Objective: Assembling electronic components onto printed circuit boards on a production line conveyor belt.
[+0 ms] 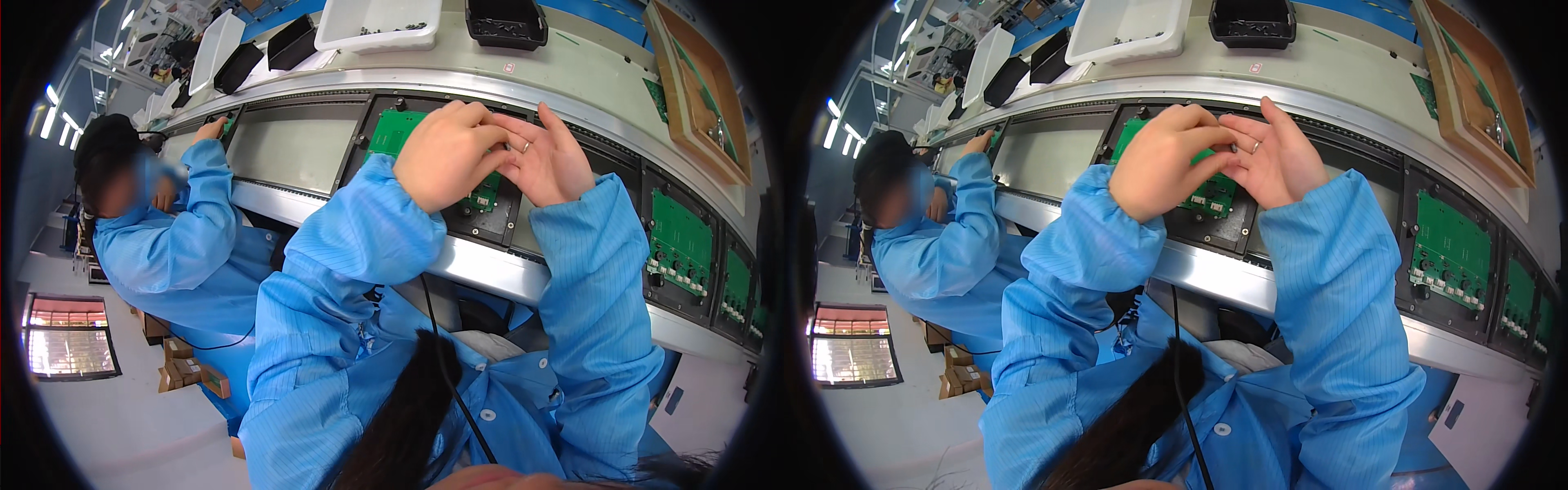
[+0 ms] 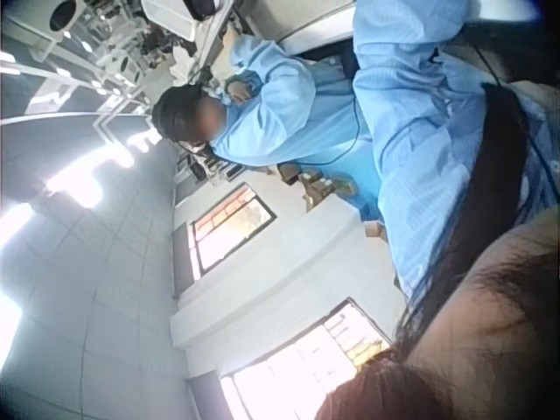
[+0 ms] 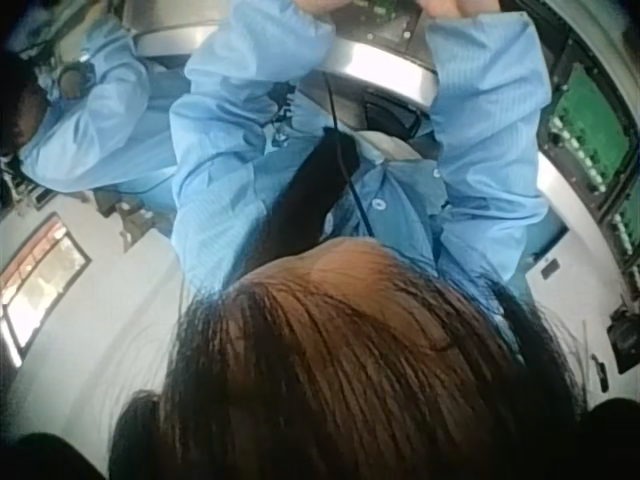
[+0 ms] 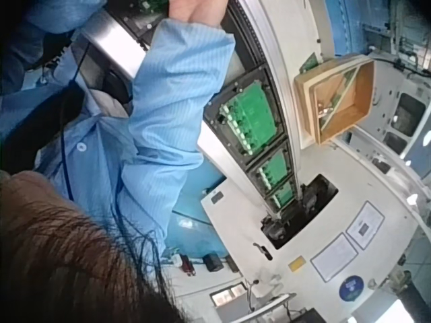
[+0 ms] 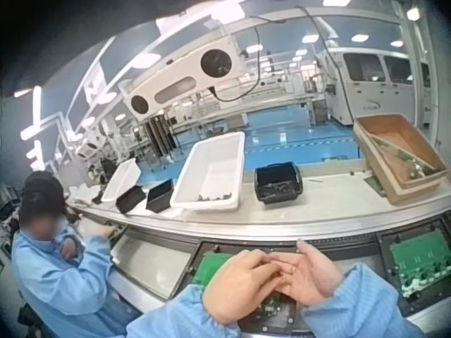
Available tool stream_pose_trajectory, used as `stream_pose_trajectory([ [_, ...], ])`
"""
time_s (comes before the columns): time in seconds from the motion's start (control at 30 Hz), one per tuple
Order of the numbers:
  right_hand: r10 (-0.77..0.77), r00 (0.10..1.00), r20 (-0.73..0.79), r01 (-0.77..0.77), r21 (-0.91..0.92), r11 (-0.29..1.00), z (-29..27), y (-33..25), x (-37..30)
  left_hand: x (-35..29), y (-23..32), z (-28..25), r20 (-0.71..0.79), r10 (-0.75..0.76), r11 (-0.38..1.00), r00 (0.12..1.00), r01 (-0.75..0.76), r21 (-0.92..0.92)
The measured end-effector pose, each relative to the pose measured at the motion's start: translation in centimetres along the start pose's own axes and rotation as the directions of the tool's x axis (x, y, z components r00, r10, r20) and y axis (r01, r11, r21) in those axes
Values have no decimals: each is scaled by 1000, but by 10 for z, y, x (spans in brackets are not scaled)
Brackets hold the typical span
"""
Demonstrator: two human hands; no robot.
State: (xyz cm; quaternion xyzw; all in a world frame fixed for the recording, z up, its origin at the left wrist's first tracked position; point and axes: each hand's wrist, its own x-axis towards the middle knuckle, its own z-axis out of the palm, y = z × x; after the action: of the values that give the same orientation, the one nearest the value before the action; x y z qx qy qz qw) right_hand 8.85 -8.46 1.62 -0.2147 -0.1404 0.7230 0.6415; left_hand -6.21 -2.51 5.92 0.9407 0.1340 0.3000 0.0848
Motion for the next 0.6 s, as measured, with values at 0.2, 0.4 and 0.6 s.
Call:
stream_pose_trajectory([
  [0.2,-2,1000,25,3,-30,1000,-2,1,0,0,5,4,-23,-89,993,996,87,-82],
  [0.4,-154,967,-205,142,-72,987,13,-9,-3,-14,-10,-16,54,-250,955,967,255,-149],
  [0.6,-150,961,-231,132,-93,987,13,-7,-2,-34,-20,-19,202,-293,946,935,314,-82],
])
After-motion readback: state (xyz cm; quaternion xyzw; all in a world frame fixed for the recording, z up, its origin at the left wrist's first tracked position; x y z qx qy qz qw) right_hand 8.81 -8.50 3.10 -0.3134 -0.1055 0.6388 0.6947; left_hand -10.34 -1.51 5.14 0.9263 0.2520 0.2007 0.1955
